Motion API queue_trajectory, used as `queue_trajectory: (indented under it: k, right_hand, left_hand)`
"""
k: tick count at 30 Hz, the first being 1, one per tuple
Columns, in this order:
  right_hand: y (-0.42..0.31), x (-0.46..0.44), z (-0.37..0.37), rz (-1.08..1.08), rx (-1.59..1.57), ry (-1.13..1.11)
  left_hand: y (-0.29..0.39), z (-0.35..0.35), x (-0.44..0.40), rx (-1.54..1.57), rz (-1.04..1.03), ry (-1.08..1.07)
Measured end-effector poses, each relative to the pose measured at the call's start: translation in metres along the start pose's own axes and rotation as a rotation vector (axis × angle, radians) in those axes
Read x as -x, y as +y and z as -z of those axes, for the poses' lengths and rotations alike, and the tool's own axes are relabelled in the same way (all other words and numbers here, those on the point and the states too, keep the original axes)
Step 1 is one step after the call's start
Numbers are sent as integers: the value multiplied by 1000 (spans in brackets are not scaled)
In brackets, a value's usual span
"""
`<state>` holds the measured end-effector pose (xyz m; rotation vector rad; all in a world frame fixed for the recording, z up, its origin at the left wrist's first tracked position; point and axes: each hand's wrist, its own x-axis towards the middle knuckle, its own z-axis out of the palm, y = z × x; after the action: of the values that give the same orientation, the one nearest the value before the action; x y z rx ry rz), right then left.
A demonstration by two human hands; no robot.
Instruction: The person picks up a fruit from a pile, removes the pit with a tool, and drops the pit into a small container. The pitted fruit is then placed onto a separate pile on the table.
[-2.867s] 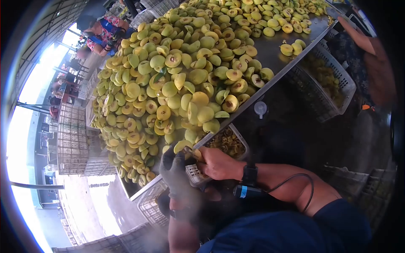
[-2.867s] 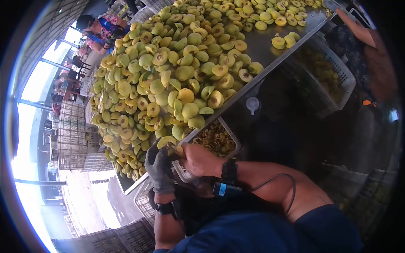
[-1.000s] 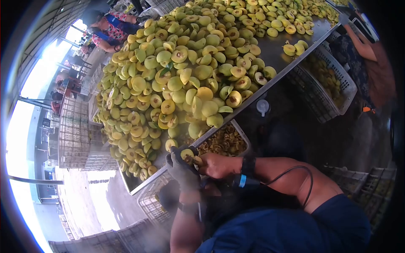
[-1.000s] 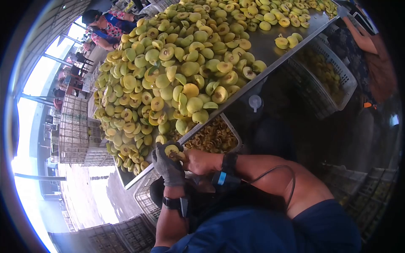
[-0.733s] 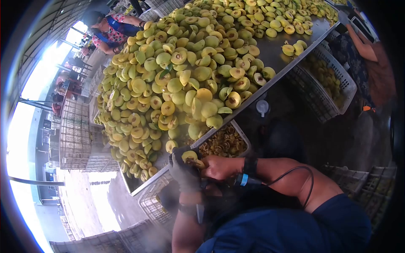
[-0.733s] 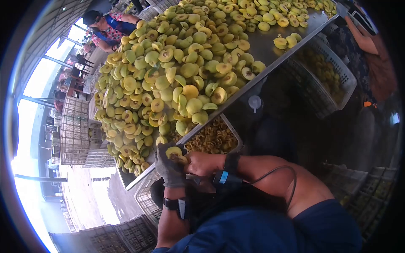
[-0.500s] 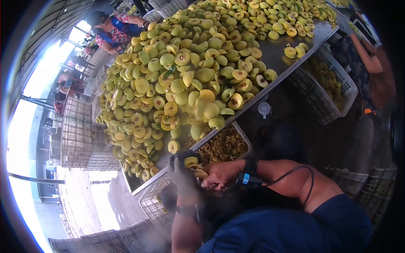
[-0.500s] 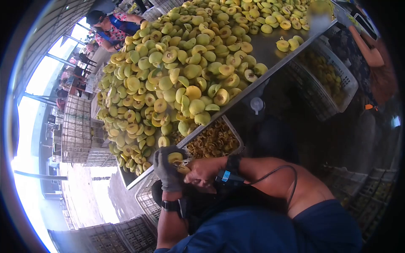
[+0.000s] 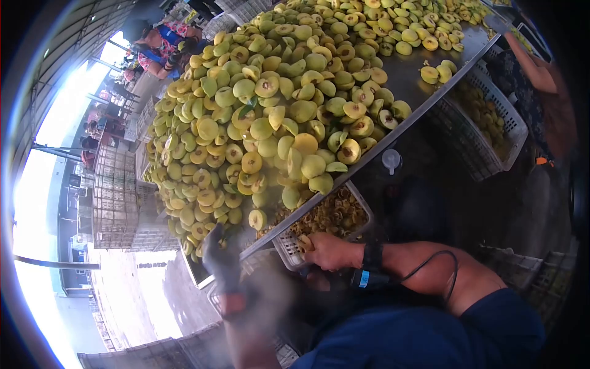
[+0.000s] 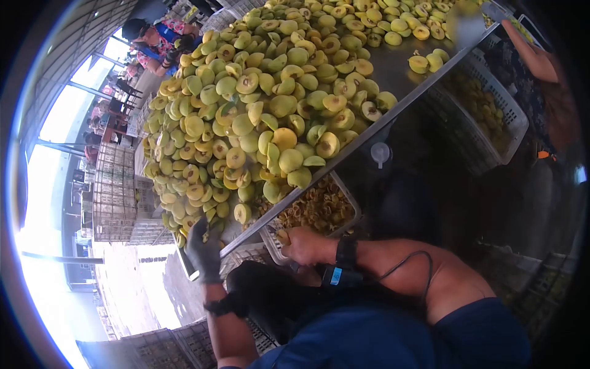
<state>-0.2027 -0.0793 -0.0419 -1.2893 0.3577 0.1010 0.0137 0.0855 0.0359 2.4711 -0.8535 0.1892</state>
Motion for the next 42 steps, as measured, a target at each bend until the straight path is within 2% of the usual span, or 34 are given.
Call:
queue_trajectory:
  k: [2, 4, 7, 10, 11, 12, 14, 16, 17, 20, 21, 24, 26, 30, 32, 33, 34, 36, 38, 39, 40, 42]
  right_hand:
    - [21, -12, -5, 78, 2, 14]
    - [25, -18, -2, 126, 79, 43]
    - [15, -14, 6, 139, 233, 89]
    - [6, -16, 9, 129, 223, 89]
    - [-2, -14, 11, 112, 210, 87]
    - [-8, -13, 13, 94, 197, 81]
    - [-11, -17, 14, 210, 146, 48]
    - [-19, -18, 14, 291, 115, 32]
    - [-24, -16, 14, 309, 106, 36]
    - [-31, -10, 17, 330, 127, 63]
    - [-32, -8, 17, 332, 141, 73]
    - [-35, 1, 15, 419, 87, 139]
    - [-23, -1, 10, 431, 166, 193]
    - [-12, -6, 6, 496, 217, 237]
    - [-23, 0, 5, 286, 242, 248]
    - [-30, 3, 7, 182, 254, 254]
    - [-28, 0, 9, 265, 241, 169]
    - [-19, -8, 15, 426, 214, 2]
    - [-12, -12, 14, 434, 239, 44]
    - [-14, -12, 11, 439, 252, 57]
    - [-16, -9, 7, 337, 326, 135]
    - [-20, -3, 5, 125, 467, 310]
  left_hand:
    - [19, -51, -29, -90, -48, -170]
    - [13, -104, -51, -211, -5, -243]
    - [27, -133, -55, -384, 11, -123]
    - [26, -103, -49, 2, 26, -194]
    - [29, -91, -43, 118, 55, -158]
    - [26, -84, -41, 413, 105, -177]
    - [16, -64, -32, 1000, 220, -187]
    - [14, -50, -19, 682, 162, -142]
    - [5, -53, -10, 367, -120, -83]
    - [6, -58, 9, -40, -474, 28]
    - [10, -61, 16, -22, -491, 72]
    - [61, -55, 40, 408, -271, -85]
    - [69, -53, 47, 60, -627, 80]
    - [75, -52, 54, 102, -526, -71]
    - [70, -63, 61, 257, -361, -74]
    - [70, -64, 62, 273, -346, -54]
    - [72, -65, 63, 289, -330, -34]
    - [75, -62, 64, 205, -431, 42]
    - [65, -67, 65, 198, -425, 60]
    - [65, -65, 66, 360, -276, 18]
    - [66, -63, 66, 526, -123, 1]
    - [74, -67, 65, 1177, 486, -165]
